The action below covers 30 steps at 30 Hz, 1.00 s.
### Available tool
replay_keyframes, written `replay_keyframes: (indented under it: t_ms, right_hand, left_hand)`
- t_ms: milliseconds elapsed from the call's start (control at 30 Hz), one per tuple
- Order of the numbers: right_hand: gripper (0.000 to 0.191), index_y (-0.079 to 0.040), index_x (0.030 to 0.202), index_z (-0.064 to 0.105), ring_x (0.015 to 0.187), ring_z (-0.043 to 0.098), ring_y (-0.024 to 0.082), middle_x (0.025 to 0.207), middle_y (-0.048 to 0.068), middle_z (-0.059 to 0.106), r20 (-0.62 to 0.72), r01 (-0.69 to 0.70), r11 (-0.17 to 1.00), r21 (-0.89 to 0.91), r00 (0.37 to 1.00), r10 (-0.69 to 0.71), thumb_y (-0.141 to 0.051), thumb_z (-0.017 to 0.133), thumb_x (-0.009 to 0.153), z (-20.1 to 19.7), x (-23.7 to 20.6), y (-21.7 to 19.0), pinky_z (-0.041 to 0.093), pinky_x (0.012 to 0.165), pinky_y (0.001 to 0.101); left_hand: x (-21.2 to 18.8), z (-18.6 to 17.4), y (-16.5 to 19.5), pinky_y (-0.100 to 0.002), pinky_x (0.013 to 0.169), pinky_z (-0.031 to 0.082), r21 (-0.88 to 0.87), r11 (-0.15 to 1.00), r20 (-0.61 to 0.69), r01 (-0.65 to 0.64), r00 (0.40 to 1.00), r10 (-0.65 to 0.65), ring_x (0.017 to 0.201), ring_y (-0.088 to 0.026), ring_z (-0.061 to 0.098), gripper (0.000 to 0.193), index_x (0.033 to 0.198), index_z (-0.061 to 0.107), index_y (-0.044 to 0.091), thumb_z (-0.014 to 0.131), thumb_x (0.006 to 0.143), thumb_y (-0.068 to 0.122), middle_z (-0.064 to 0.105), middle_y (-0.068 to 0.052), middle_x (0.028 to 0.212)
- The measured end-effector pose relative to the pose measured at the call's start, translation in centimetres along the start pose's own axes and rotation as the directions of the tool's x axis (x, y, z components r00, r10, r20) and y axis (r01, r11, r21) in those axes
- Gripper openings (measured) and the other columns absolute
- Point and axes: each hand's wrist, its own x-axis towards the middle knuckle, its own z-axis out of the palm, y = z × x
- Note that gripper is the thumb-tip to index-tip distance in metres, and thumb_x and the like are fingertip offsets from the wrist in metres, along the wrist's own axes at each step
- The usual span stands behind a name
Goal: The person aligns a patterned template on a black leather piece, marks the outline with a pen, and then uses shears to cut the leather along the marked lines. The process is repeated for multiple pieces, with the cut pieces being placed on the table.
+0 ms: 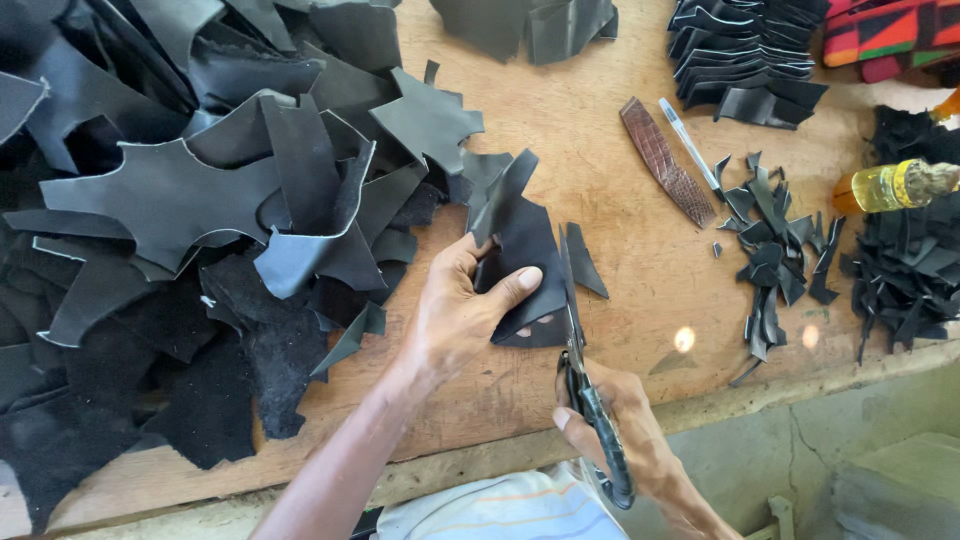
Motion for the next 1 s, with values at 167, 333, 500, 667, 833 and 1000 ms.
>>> replay_keyframes:
  t_ms: [167, 333, 500, 667, 833, 1000]
  right_hand:
    - [0.013, -0.004, 0.077, 0.058, 0.055, 0.046, 0.009, 0.061, -0.001, 0.05, -0.009, -0.014, 1.0, 0.002, 1.0, 0.014, -0.008, 0.07, 0.08, -0.3, -0.6, 0.4, 0.04, 0.05, 0.0296]
    - [0.009, -0.003, 0.075, 0.059, 0.048, 0.054, 0.009, 0.057, 0.0, 0.054, 0.002, -0.11, 0.988, 0.11, 0.994, 0.111, -0.005, 0.068, 0.079, -0.3, -0.7, 0.4, 0.047, 0.044, 0.0281]
    - [0.009, -0.002, 0.074, 0.059, 0.046, 0.057, 0.009, 0.057, 0.0, 0.057, -0.002, -0.107, 0.98, 0.171, 0.994, 0.109, 0.0, 0.066, 0.079, -0.2, -1.3, 0.7, 0.051, 0.042, 0.0284]
    - [0.014, -0.002, 0.074, 0.058, 0.047, 0.058, 0.009, 0.057, 0.0, 0.056, 0.032, -0.083, 0.988, 0.129, 0.996, 0.08, -0.003, 0.069, 0.082, -0.5, -1.3, 0.9, 0.049, 0.044, 0.0275]
    - [0.015, -0.004, 0.081, 0.059, 0.058, 0.052, 0.009, 0.066, -0.001, 0.054, 0.038, -0.092, 0.995, 0.025, 0.995, 0.091, -0.011, 0.072, 0.082, -0.8, -0.5, -0.2, 0.045, 0.053, 0.028]
    - [0.019, -0.005, 0.084, 0.057, 0.066, 0.048, 0.011, 0.071, -0.001, 0.051, 0.015, 0.03, 0.999, -0.02, 0.999, -0.03, -0.015, 0.073, 0.082, -0.9, 0.0, -1.5, 0.042, 0.06, 0.0298]
  left_hand:
    - [0.1, 0.0, 0.2, -0.027, 0.067, 0.064, -0.033, 0.997, 0.005, 0.067, 0.998, -0.067, 0.079, -0.01, 0.072, 0.028, 0.119, 0.067, -0.003, 0.071, 0.091, 0.002, 0.076, -0.007, 0.098]
    - [0.2, -0.1, 0.1, -0.027, 0.058, 0.062, -0.06, 0.991, 0.002, 0.116, 0.993, -0.116, 0.073, -0.011, 0.071, 0.029, 0.119, 0.067, -0.003, 0.072, 0.091, 0.001, 0.076, -0.007, 0.095]
    - [0.1, -0.3, 0.1, -0.026, 0.056, 0.06, -0.119, 0.982, 0.047, 0.143, 0.989, -0.139, 0.071, -0.011, 0.071, 0.031, 0.12, 0.066, -0.002, 0.072, 0.091, 0.003, 0.075, -0.007, 0.093]
    - [0.0, -0.3, -0.1, -0.027, 0.057, 0.06, -0.076, 0.983, 0.003, 0.165, 0.986, -0.165, 0.071, -0.011, 0.069, 0.026, 0.117, 0.068, -0.001, 0.071, 0.093, 0.01, 0.075, -0.005, 0.091]
    - [0.2, 0.3, -0.8, -0.026, 0.063, 0.062, 0.037, 0.992, -0.035, 0.124, 0.992, -0.123, 0.074, -0.007, 0.069, 0.025, 0.114, 0.072, 0.003, 0.071, 0.091, 0.014, 0.075, 0.0, 0.091]
    - [-0.2, 0.1, -0.6, -0.022, 0.065, 0.057, 0.069, 0.995, 0.025, 0.077, 0.997, -0.079, 0.077, -0.004, 0.066, 0.023, 0.113, 0.073, 0.0, 0.071, 0.097, 0.016, 0.074, -0.001, 0.092]
